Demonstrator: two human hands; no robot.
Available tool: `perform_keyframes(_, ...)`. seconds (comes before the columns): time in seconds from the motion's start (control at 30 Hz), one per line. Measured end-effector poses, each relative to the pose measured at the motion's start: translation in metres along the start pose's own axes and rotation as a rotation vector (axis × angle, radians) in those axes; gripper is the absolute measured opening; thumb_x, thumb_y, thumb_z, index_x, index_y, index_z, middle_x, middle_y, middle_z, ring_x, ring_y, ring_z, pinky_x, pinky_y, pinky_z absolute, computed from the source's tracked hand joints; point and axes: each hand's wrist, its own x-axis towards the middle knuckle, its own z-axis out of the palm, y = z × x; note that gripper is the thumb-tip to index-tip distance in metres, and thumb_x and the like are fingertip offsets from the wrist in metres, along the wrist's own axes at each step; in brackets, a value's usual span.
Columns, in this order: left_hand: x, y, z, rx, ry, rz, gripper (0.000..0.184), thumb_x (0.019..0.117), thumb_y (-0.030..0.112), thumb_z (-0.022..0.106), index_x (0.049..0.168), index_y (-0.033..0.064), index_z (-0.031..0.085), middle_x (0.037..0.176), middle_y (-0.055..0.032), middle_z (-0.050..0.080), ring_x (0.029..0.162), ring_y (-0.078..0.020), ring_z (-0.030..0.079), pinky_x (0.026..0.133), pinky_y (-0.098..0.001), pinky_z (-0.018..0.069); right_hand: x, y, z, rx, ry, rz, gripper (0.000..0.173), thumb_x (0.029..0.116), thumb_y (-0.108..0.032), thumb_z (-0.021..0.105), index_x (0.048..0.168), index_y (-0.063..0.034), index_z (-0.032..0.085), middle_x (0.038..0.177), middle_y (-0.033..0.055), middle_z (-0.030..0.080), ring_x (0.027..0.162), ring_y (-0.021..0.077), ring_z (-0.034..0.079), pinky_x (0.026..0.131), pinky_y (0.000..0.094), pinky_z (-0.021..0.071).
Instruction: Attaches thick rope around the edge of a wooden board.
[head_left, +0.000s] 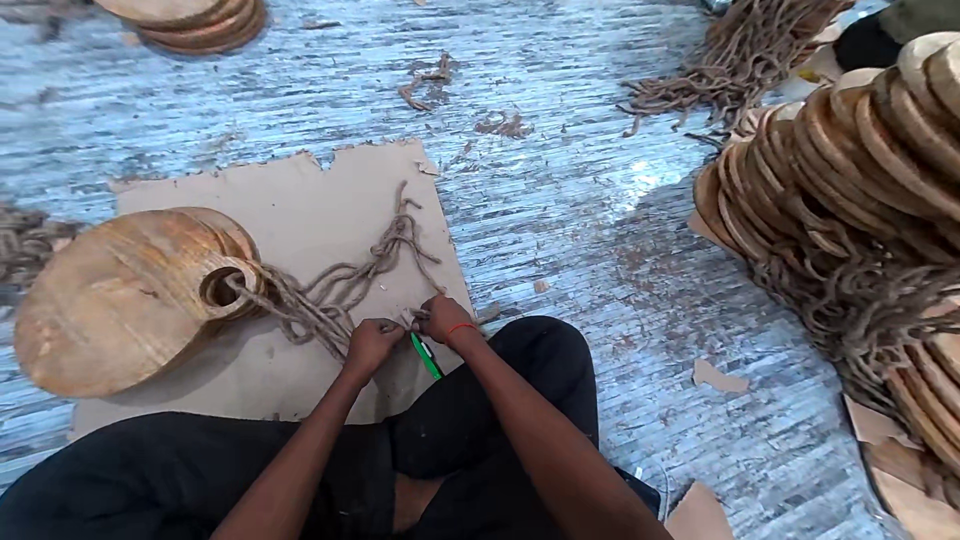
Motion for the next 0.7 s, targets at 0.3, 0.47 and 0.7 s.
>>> perform_keyframes(0.3,-0.008,0.016,-0.001,0.078,0.059,0.016,0.027,0.1,0.025,0.07,0.11,0.0003,0.074,0.11,-0.0209,0.071,0.106,-0.0359,0.067,0.098,-0.0563,0.0497,0.005,-0.003,0.003,0.015,0.055,-0.003,0.026,0.0979,-0.025,0.071,0.109,-0.0017,0.073,0.107,0.0233,0.071,0.102,0.0405,0.069,0.085,0.0612,0.0544)
perform_keyframes(0.47,-0.011,0.02,0.001,0.106,0.144,0.035,0.026,0.0996,0.024,0.07,0.111,0.0005,0.074,0.112,-0.0201,0.07,0.109,-0.0352,0.066,0.1,-0.0548,0.0494,0.009,-0.007,0.003,0.04,0.087,0.007,0.025,0.098,-0.024,0.07,0.108,-0.001,0.072,0.106,0.0238,0.072,0.101,0.0406,0.07,0.085,0.0609,0.055)
perform_keyframes(0.7,-0.01,0.021,0.003,0.212,0.118,0.055,0.026,0.1002,0.025,0.068,0.112,0.0018,0.074,0.113,-0.0183,0.071,0.111,-0.0338,0.066,0.102,-0.0529,0.0488,0.008,-0.005,0.004,0.038,0.098,0.002,0.023,0.097,-0.023,0.071,0.104,-0.0003,0.073,0.103,0.023,0.072,0.098,0.0396,0.07,0.084,0.0598,0.055)
